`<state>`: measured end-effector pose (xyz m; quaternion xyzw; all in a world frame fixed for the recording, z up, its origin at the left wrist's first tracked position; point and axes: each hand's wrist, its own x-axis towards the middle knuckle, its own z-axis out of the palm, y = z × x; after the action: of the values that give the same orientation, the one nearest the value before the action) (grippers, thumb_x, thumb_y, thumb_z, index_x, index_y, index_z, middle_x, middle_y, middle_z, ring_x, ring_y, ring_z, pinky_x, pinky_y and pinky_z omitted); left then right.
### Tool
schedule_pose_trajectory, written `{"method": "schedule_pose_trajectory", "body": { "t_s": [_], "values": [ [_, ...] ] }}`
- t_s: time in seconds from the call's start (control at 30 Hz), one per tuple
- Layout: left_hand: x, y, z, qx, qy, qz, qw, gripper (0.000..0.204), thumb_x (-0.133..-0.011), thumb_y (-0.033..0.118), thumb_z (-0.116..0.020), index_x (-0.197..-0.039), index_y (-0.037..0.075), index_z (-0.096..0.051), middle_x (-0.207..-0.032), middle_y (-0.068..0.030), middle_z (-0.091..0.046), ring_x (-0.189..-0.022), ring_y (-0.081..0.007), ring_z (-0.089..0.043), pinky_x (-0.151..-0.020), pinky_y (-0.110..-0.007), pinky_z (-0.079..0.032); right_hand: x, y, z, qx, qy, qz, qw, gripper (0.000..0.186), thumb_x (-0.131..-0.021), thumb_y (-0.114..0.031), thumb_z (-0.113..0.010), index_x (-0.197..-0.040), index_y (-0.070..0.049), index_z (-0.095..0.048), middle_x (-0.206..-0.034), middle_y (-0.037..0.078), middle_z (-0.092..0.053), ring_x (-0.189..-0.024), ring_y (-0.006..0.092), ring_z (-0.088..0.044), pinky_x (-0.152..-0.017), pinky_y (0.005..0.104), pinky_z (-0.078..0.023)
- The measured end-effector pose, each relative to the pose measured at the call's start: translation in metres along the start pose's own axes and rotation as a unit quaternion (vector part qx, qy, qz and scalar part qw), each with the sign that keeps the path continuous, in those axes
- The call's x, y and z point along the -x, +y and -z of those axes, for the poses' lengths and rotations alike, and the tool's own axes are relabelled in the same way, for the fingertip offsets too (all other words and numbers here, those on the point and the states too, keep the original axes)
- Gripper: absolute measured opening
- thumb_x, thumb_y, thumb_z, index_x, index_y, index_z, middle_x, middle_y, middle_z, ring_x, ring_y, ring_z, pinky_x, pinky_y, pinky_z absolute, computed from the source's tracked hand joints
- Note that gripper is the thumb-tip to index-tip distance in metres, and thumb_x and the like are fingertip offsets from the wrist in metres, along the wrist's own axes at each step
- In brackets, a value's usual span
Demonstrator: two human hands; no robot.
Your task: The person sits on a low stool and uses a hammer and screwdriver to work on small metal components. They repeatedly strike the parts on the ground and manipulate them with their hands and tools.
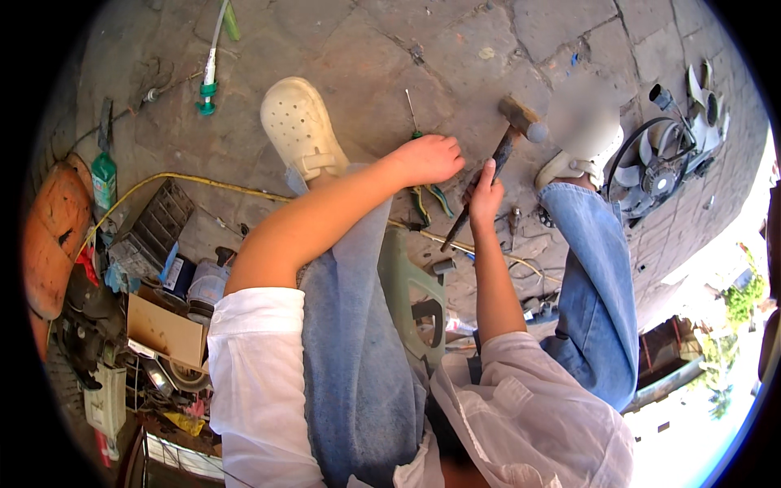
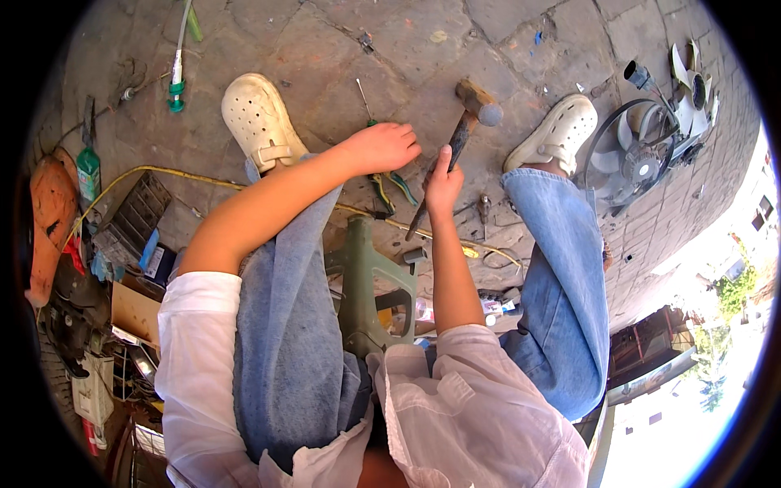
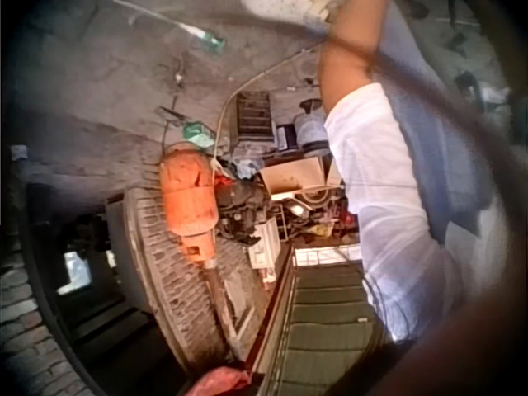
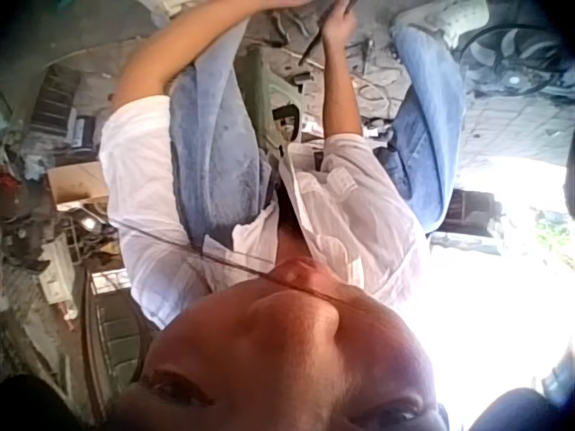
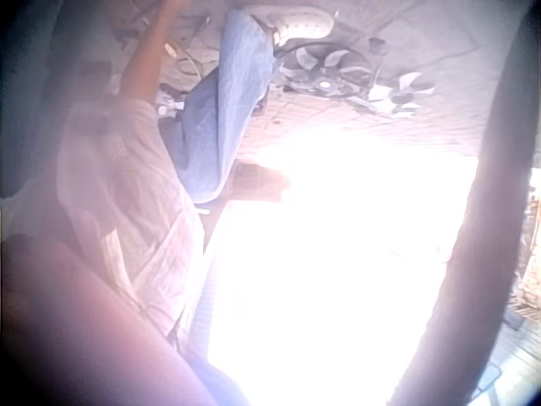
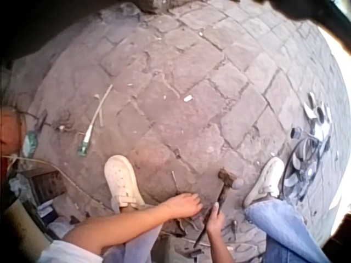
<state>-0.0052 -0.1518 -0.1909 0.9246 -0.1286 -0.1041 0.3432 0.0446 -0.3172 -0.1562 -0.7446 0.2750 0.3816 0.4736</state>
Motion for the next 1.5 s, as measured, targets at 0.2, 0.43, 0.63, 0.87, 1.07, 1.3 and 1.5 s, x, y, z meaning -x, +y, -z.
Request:
{"method": "schedule_pose_trajectory", "body": {
  "t_s": [0.2, 0.43, 0.63, 0.87, 1.07, 1.3, 1.5],
  "values": [
    [-0.008, -0.027, 0.076, 0.620, 0.128, 0.350, 0.691, 0.021, -0.082, -0.001, -0.060, -0.103, 0.001, -0.057, -0.092, -0.0057, -0.061, -0.089, -0.0153, -0.060, -0.080, -0.029, -0.050, -0.005, 0.008, 0.001, 0.071, 0.008, 0.035, 0.997, 0.044, -0.094, -0.043, -0.052, -0.068, -0.009, -0.042, -0.051, -0.002, -0.041, -0.042, 0.0091, -0.040, -0.040, 0.0258, -0.032],
    [0.015, -0.011, 0.173, 0.722, 0.244, 0.307, 0.570, 0.034, -0.081, -0.003, -0.063, -0.113, -0.001, -0.055, -0.101, -0.0078, -0.060, -0.093, -0.0154, -0.060, -0.085, -0.029, -0.051, 0.018, -0.020, -0.010, 0.411, 0.117, 0.305, 0.851, 0.034, -0.085, -0.029, -0.069, -0.081, 0.003, -0.062, -0.062, 0.012, -0.061, -0.057, 0.0114, -0.061, -0.056, 0.0277, -0.049],
    [0.027, 0.014, 0.202, 0.649, 0.287, 0.316, 0.630, 0.043, -0.080, -0.005, -0.062, -0.121, 0.000, -0.050, -0.105, -0.0084, -0.057, -0.093, -0.0144, -0.060, -0.083, -0.027, -0.050, 0.073, -0.144, -0.071, -0.006, -0.059, 0.291, 0.955, 0.012, -0.084, -0.003, -0.066, -0.094, 0.002, -0.062, -0.090, 0.006, -0.065, -0.076, 0.0102, -0.063, -0.066, 0.0220, -0.050],
    [0.032, 0.026, 0.225, 0.555, 0.301, 0.304, 0.713, 0.046, -0.081, -0.008, -0.060, -0.125, 0.001, -0.046, -0.099, -0.0093, -0.060, -0.087, -0.0132, -0.061, -0.081, -0.025, -0.050, 0.098, -0.175, -0.096, 0.048, -0.154, 0.313, 0.936, 0.012, -0.083, 0.003, -0.065, -0.094, 0.002, -0.062, -0.086, 0.003, -0.063, -0.075, 0.0062, -0.057, -0.064, 0.0198, -0.046],
    [0.041, 0.028, 0.224, 0.581, 0.349, 0.317, 0.663, 0.038, -0.080, -0.004, -0.063, -0.115, 0.001, -0.050, -0.087, -0.0084, -0.066, -0.081, -0.0133, -0.064, -0.074, -0.025, -0.052, 0.107, -0.184, -0.100, -0.076, -0.189, 0.207, 0.957, 0.008, -0.085, -0.001, -0.064, -0.092, 0.001, -0.061, -0.082, 0.002, -0.061, -0.068, 0.0058, -0.053, -0.063, 0.0199, -0.044],
    [0.040, 0.034, 0.237, 0.530, 0.336, 0.295, 0.720, 0.044, -0.079, -0.007, -0.064, -0.120, 0.000, -0.050, -0.091, -0.0077, -0.065, -0.087, -0.0107, -0.061, -0.077, -0.023, -0.049, 0.114, -0.190, -0.100, -0.071, -0.201, 0.209, 0.954, 0.007, -0.086, -0.004, -0.062, -0.090, 0.002, -0.059, -0.082, 0.004, -0.061, -0.072, 0.0093, -0.053, -0.065, 0.0234, -0.044],
    [0.040, 0.035, 0.233, 0.548, 0.360, 0.309, 0.689, 0.047, -0.076, -0.007, -0.065, -0.118, -0.001, -0.046, -0.087, -0.0070, -0.063, -0.079, -0.0099, -0.060, -0.071, -0.023, -0.049, 0.110, -0.189, -0.103, 0.016, -0.181, 0.382, 0.906, 0.012, -0.077, 0.004, -0.068, -0.085, 0.000, -0.060, -0.080, 0.003, -0.063, -0.072, 0.0065, -0.056, -0.062, 0.0211, -0.046]
  ]
}}
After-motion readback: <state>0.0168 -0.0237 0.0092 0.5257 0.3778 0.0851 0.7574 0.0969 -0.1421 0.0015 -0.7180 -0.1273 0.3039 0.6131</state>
